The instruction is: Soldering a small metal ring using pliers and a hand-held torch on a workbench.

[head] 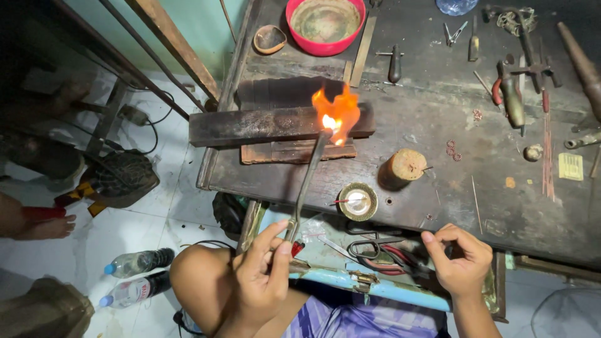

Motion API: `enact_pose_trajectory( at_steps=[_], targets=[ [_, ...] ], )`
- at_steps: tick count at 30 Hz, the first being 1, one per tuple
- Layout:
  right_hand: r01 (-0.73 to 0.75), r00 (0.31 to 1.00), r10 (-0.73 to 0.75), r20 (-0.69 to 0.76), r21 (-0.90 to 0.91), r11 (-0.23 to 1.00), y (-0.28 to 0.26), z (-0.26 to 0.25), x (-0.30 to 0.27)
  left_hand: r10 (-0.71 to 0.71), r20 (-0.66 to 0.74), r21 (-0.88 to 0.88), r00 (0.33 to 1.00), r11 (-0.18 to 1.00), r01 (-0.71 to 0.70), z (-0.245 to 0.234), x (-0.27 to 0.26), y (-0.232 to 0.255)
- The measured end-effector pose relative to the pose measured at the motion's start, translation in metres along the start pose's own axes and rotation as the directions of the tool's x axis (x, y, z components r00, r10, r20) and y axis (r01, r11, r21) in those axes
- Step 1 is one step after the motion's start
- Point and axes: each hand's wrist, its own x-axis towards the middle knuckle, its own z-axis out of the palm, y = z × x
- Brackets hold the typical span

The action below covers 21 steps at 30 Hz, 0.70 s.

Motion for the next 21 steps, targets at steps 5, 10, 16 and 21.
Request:
enact_pose_trajectory(
  at_steps=[5,10,16,21],
  targets=[
    [-0.006,1.0,0.006,0.0,-0.008,1.0,0.003,-0.001,-0.001,0.046,-0.022,-0.034,0.999,0.998,-0.047,-0.003,0.009,-0.001],
    [-0.003,1.0,0.003,0.003,-0.005,1.0,0.005,-0.002,-0.001,-0.012,-0.014,0.015,1.0,1.0,0.013,-0.007,0.004,-0.004],
    [0.0,1.0,0.0,0.007,-0.012,1.0,-0.002,0.001,0.002,0.034,-0.005,-0.001,0.999,0.999,-0.034,0.002,0.001,-0.008],
    [-0.001,1.0,0.001,0.001,-0.024,1.0,0.001,0.001,0.002,-0.007,-0.044,-0.051,0.999,0.999,0.005,-0.002,0.006,-0.007]
  ],
)
